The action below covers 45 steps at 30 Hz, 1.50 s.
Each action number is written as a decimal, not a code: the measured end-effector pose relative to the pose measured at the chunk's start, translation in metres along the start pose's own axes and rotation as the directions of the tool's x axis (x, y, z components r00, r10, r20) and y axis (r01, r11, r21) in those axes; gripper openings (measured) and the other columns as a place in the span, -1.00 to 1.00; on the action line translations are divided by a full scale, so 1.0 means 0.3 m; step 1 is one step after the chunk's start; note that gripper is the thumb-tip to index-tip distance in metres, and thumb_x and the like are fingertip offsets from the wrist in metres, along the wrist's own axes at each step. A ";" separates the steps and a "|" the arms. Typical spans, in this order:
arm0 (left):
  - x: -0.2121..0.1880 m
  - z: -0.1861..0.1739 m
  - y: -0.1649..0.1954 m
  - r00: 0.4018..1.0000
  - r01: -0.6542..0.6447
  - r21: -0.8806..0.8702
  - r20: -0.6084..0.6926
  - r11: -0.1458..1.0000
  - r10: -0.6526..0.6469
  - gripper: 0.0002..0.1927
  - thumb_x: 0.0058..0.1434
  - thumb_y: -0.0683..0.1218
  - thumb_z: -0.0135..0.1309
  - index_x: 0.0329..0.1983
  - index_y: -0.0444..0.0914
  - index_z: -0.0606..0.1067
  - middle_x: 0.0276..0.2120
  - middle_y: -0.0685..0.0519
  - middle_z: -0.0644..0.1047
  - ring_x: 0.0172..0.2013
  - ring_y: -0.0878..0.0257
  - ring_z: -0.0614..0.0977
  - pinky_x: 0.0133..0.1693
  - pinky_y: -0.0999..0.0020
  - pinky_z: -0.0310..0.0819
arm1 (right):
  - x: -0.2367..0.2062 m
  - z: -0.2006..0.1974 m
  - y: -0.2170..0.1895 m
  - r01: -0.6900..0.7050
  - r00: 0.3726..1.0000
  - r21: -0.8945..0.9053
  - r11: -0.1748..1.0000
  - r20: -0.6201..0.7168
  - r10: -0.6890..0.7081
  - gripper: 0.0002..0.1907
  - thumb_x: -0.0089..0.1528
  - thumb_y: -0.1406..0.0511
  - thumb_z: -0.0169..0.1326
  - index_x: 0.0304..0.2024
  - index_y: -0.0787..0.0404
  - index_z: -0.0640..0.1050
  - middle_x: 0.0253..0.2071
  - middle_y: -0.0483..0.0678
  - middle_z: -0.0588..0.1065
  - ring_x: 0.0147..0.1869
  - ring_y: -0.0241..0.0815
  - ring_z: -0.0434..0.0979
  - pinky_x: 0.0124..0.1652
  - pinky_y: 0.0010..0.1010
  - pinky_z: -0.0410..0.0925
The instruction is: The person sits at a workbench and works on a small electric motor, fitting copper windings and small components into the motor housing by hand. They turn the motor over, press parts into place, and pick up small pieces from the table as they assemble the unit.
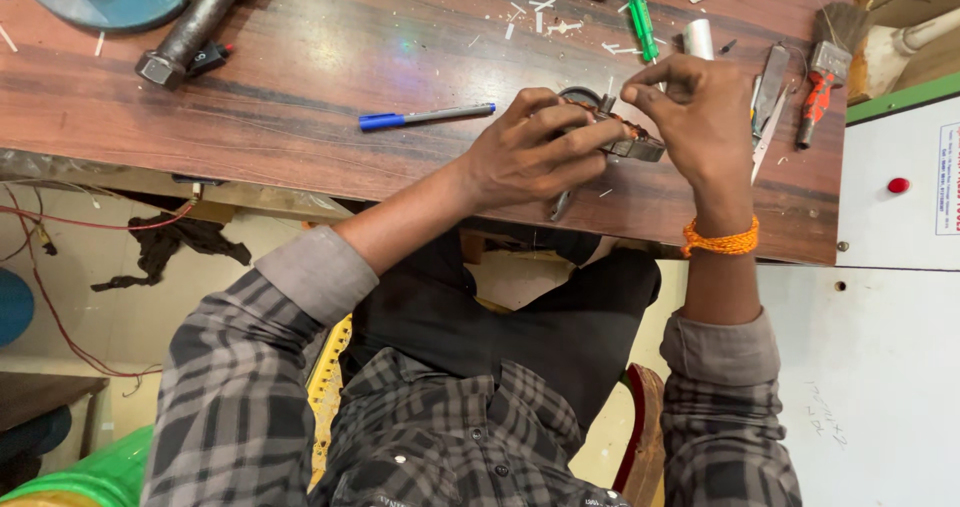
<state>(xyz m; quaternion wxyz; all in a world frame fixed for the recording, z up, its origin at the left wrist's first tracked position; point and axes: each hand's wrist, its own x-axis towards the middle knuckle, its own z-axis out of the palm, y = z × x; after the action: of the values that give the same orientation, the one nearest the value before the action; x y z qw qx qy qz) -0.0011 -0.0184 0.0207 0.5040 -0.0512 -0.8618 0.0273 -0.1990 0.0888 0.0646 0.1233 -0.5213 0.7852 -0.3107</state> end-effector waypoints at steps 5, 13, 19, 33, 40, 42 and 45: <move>0.009 0.008 -0.024 0.990 0.091 -0.284 0.125 0.955 -0.057 -0.62 0.34 -0.07 0.17 0.16 -0.03 0.33 0.25 0.13 0.44 0.09 0.13 0.51 0.12 0.21 0.45 | -0.070 -0.039 0.027 -0.125 0.992 0.095 0.988 -0.016 0.127 -0.87 0.28 0.35 0.32 -0.19 0.30 0.68 -0.55 -0.26 0.32 -0.46 -0.49 0.17 -0.46 -0.52 0.03; 0.000 0.048 -0.015 0.970 0.241 -0.513 0.113 0.824 -0.214 -0.42 0.35 -0.09 0.28 0.31 -0.05 0.23 0.11 0.12 0.51 -0.03 0.11 0.51 0.05 0.22 0.46 | -0.303 -0.108 -0.043 -0.130 0.991 0.282 0.951 0.001 0.135 -0.90 0.26 0.37 0.28 -0.22 0.30 0.65 -0.42 -0.27 0.50 -0.38 -0.54 0.29 -0.38 -0.63 0.15; 0.008 0.030 -0.049 0.977 0.210 -0.496 0.140 0.842 -0.160 -0.40 0.31 -0.13 0.27 0.33 0.01 0.28 0.04 0.19 0.58 -0.14 0.11 0.45 0.01 0.27 0.41 | -0.342 0.101 -0.038 0.299 0.923 -0.256 0.919 -0.165 -0.346 -0.87 0.28 0.41 0.30 -0.18 0.25 0.57 -0.26 0.02 0.56 -0.26 -0.07 0.56 -0.25 -0.31 0.36; 0.030 0.000 -0.066 0.981 -0.184 -0.002 -0.063 0.983 0.184 -0.81 0.33 0.13 0.22 -0.13 -0.01 0.56 0.13 0.29 0.46 0.06 0.28 0.39 0.07 0.30 0.29 | -0.428 0.041 -0.124 0.247 0.961 -0.023 0.969 -0.123 -0.248 -0.89 0.24 0.42 0.26 -0.18 0.26 0.62 -0.31 0.02 0.59 -0.37 -0.15 0.58 -0.36 -0.38 0.38; -0.026 -0.015 0.003 0.999 0.032 -0.031 0.030 0.999 -0.031 -0.80 0.15 0.01 0.28 -0.23 -0.13 0.59 -0.13 0.13 0.51 -0.21 0.20 0.48 -0.19 0.23 0.35 | -0.382 -0.063 -0.191 0.278 0.953 -0.178 0.944 -0.076 -0.295 -0.89 0.24 0.39 0.30 -0.20 0.23 0.63 -0.38 -0.02 0.53 -0.41 -0.16 0.50 -0.39 -0.37 0.32; -0.040 -0.016 0.060 0.976 0.218 -0.147 0.024 0.965 -0.217 -0.83 0.18 -0.06 0.31 -0.22 -0.16 0.60 -0.25 0.11 0.48 -0.34 0.20 0.50 -0.30 0.24 0.39 | -0.322 -0.049 -0.185 0.316 0.934 -0.175 0.932 -0.117 -0.338 -0.87 0.29 0.37 0.30 -0.15 0.23 0.61 -0.32 -0.01 0.55 -0.37 -0.17 0.50 -0.34 -0.38 0.31; -0.058 -0.009 0.123 0.880 0.464 -0.291 0.043 0.837 -0.473 -0.84 0.21 -0.12 0.31 -0.24 -0.21 0.54 -0.31 0.07 0.47 -0.39 0.16 0.56 -0.35 0.24 0.44 | -0.231 -0.033 -0.166 0.236 0.949 -0.234 0.943 -0.153 -0.276 -0.86 0.29 0.33 0.36 -0.17 0.24 0.65 -0.52 0.01 0.42 -0.50 -0.17 0.35 -0.42 -0.33 0.19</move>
<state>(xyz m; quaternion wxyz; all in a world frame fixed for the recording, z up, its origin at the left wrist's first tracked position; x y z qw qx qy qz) 0.0118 0.0163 0.0034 0.4953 0.0867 -0.8345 -0.2252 -0.1379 0.1412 0.0940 -0.0478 -0.5985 0.7472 -0.2849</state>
